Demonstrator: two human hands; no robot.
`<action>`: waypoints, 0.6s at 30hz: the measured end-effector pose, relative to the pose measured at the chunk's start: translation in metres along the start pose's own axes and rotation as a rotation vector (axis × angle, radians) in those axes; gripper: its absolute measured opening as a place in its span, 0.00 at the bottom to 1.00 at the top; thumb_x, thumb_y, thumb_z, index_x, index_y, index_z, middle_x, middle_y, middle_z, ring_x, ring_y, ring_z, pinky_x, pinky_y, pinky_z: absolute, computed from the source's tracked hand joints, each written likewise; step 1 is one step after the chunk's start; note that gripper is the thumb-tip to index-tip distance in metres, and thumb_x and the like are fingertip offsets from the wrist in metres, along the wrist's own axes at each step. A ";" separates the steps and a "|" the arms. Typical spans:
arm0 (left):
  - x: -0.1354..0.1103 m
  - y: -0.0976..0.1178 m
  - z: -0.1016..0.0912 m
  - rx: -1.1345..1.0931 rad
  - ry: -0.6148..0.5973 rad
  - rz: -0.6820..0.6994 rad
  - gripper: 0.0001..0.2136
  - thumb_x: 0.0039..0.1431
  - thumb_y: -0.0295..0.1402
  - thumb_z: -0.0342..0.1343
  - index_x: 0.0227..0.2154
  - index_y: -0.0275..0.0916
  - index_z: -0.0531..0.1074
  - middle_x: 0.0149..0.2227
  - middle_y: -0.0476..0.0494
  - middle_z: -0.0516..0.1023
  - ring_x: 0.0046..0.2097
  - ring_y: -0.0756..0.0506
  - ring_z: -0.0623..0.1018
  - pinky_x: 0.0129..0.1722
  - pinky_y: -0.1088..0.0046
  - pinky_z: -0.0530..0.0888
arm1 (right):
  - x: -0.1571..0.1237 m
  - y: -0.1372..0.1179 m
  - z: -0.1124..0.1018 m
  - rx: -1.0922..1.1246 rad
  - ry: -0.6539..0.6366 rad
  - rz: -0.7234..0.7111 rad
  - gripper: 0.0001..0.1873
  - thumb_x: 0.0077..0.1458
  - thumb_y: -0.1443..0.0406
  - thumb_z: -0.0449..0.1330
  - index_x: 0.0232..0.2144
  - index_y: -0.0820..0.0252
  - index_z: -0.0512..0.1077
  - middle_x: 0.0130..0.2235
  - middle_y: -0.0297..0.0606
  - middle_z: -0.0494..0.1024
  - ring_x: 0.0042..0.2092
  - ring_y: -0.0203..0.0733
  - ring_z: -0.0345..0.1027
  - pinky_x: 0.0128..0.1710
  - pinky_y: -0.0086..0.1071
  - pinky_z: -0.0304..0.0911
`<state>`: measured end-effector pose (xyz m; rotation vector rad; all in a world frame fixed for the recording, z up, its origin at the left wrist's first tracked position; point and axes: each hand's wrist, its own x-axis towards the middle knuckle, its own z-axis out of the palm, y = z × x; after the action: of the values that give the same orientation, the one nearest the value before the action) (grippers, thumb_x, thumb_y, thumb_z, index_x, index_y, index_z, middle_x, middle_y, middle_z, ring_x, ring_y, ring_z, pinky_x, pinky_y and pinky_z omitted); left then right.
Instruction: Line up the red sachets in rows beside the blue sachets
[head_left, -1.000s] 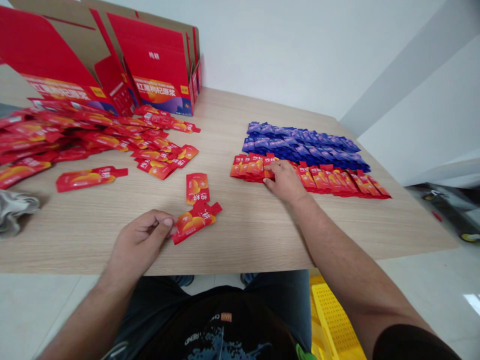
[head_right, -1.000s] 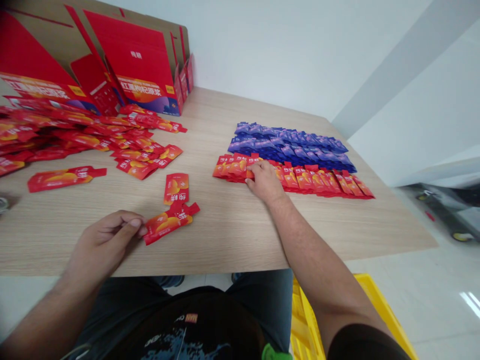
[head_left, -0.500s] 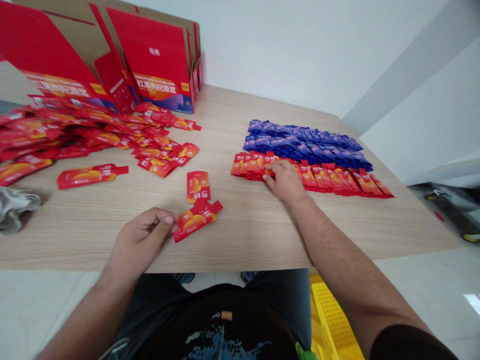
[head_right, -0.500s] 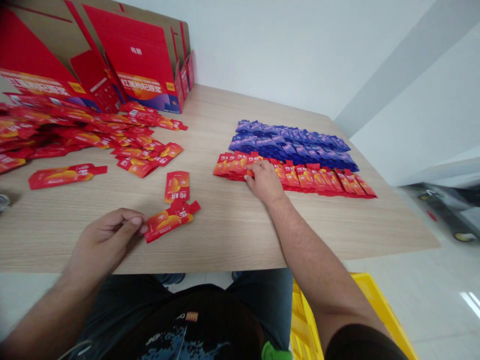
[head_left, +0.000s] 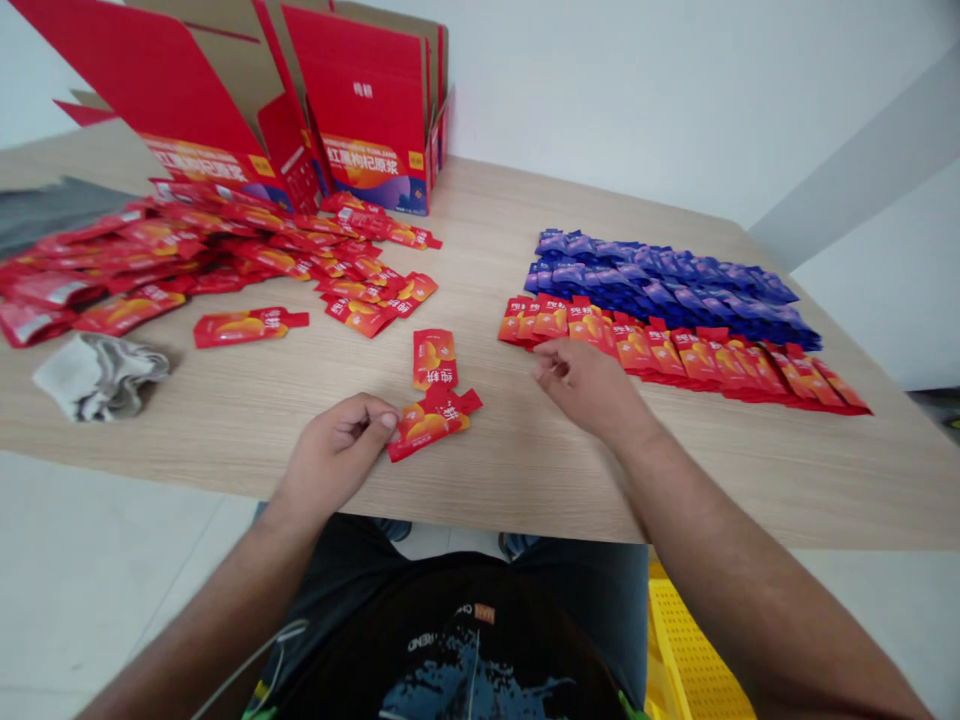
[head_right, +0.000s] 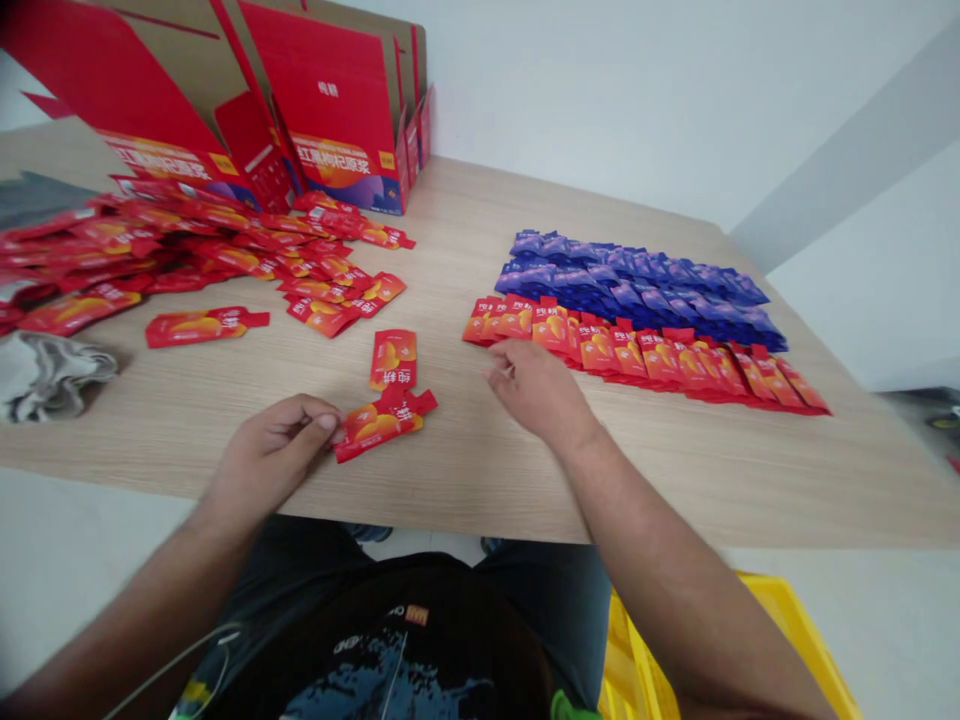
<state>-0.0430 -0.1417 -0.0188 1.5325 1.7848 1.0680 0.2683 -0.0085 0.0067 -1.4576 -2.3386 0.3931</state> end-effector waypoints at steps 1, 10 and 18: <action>0.000 0.001 0.000 0.009 -0.014 0.006 0.14 0.62 0.47 0.56 0.30 0.43 0.78 0.28 0.47 0.82 0.32 0.43 0.79 0.35 0.67 0.76 | -0.004 -0.014 0.003 0.035 -0.099 0.042 0.16 0.65 0.61 0.63 0.52 0.59 0.80 0.44 0.44 0.85 0.45 0.50 0.78 0.48 0.40 0.70; -0.001 0.005 0.004 0.005 -0.236 0.135 0.11 0.61 0.40 0.55 0.36 0.43 0.81 0.36 0.44 0.86 0.38 0.42 0.83 0.40 0.65 0.79 | -0.016 -0.069 0.046 0.481 -0.334 0.275 0.11 0.65 0.65 0.64 0.50 0.57 0.78 0.31 0.32 0.82 0.28 0.37 0.75 0.26 0.29 0.63; -0.002 0.006 0.001 -0.014 -0.366 0.215 0.09 0.59 0.35 0.55 0.36 0.44 0.81 0.36 0.46 0.85 0.37 0.44 0.81 0.39 0.67 0.77 | -0.013 -0.083 0.066 0.825 -0.306 0.437 0.05 0.67 0.64 0.66 0.43 0.57 0.73 0.31 0.32 0.82 0.26 0.34 0.75 0.18 0.23 0.62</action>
<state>-0.0383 -0.1434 -0.0150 1.8077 1.3861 0.8252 0.1779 -0.0587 -0.0206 -1.4919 -1.6458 1.5655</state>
